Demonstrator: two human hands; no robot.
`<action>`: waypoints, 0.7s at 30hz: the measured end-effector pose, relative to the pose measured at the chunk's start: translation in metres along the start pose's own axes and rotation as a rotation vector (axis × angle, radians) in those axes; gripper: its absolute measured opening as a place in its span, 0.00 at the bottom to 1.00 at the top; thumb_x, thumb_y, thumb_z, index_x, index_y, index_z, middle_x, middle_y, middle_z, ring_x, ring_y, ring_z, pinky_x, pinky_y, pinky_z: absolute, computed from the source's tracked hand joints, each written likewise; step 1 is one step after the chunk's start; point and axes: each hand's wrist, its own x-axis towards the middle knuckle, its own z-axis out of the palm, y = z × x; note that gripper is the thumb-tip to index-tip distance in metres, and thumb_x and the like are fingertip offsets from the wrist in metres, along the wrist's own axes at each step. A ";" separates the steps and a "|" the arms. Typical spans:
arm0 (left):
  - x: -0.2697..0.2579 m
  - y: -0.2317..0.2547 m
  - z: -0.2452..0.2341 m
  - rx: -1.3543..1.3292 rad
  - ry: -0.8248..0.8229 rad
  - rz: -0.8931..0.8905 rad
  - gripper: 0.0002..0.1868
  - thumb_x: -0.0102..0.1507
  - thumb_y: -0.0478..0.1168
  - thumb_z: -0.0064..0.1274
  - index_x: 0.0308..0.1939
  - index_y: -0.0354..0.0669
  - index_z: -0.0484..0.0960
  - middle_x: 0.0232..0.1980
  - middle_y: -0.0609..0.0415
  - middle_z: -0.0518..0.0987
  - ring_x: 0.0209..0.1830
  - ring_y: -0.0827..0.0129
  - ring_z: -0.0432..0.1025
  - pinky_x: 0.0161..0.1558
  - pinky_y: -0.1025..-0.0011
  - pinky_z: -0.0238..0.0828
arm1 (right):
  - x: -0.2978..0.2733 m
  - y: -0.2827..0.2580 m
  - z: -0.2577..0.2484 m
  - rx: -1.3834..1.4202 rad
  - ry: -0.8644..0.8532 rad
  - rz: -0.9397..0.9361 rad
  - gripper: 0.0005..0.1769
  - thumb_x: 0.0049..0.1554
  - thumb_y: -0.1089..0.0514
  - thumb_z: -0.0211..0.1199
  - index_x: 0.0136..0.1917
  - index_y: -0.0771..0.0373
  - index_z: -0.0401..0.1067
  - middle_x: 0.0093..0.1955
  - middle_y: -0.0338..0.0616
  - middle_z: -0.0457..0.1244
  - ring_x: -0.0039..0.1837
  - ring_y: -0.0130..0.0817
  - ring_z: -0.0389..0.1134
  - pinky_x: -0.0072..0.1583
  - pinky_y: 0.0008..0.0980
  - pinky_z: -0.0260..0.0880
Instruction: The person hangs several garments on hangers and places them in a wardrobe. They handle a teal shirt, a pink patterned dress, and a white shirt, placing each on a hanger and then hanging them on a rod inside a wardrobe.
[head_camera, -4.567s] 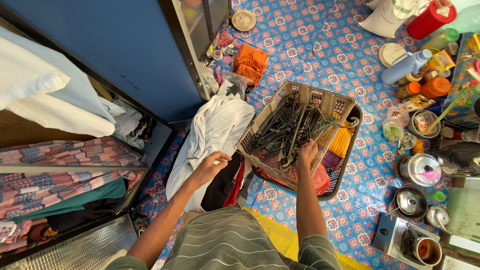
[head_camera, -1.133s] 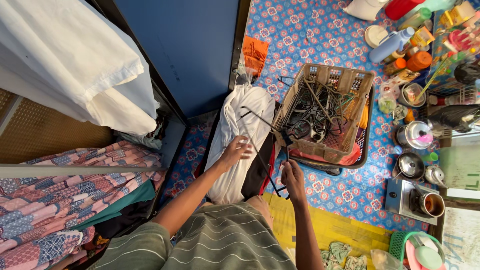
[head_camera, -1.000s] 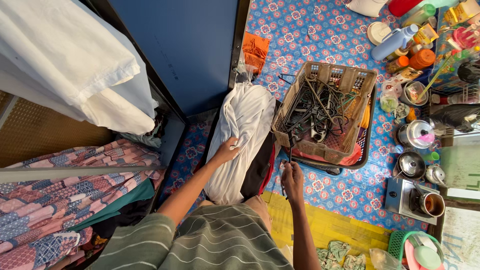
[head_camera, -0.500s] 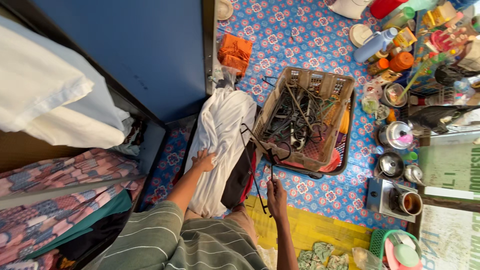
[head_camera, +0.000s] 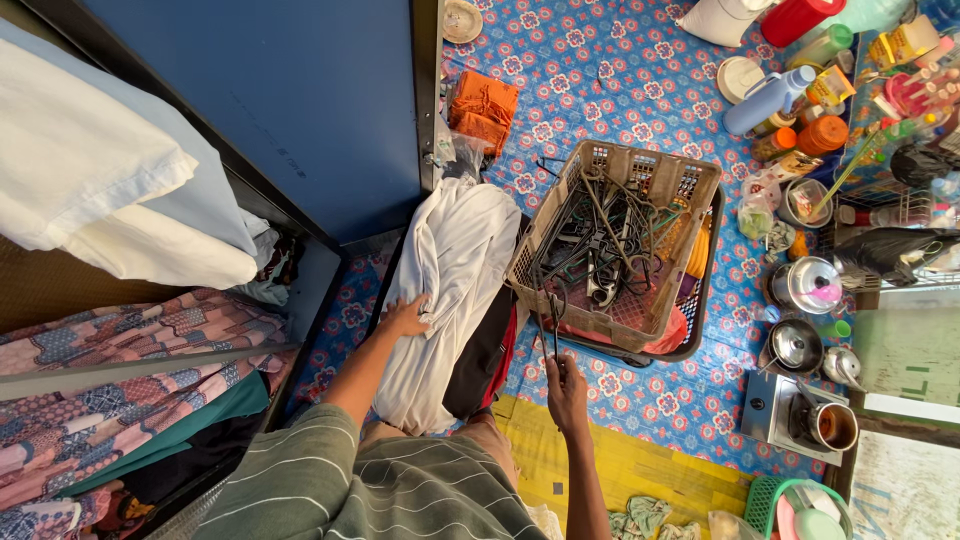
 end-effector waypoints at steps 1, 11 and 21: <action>-0.004 -0.002 0.005 0.012 -0.039 0.005 0.26 0.58 0.41 0.57 0.60 0.42 0.72 0.68 0.44 0.69 0.67 0.47 0.64 0.61 0.49 0.68 | -0.001 -0.002 0.000 -0.010 -0.008 0.023 0.15 0.66 0.51 0.55 0.50 0.66 0.70 0.29 0.41 0.58 0.32 0.25 0.53 0.36 0.33 0.53; -0.015 -0.002 0.026 0.120 0.021 0.127 0.23 0.59 0.38 0.55 0.59 0.43 0.73 0.67 0.43 0.67 0.62 0.44 0.66 0.59 0.50 0.69 | -0.035 0.001 0.013 0.026 0.011 -0.003 0.12 0.65 0.54 0.56 0.50 0.67 0.69 0.30 0.38 0.58 0.34 0.21 0.53 0.36 0.28 0.55; -0.023 -0.007 0.022 0.162 0.153 0.290 0.21 0.59 0.35 0.53 0.57 0.43 0.74 0.67 0.41 0.66 0.58 0.41 0.67 0.56 0.50 0.70 | -0.069 0.005 0.031 0.126 0.050 0.096 0.11 0.65 0.56 0.57 0.48 0.67 0.70 0.29 0.34 0.56 0.33 0.20 0.53 0.35 0.27 0.52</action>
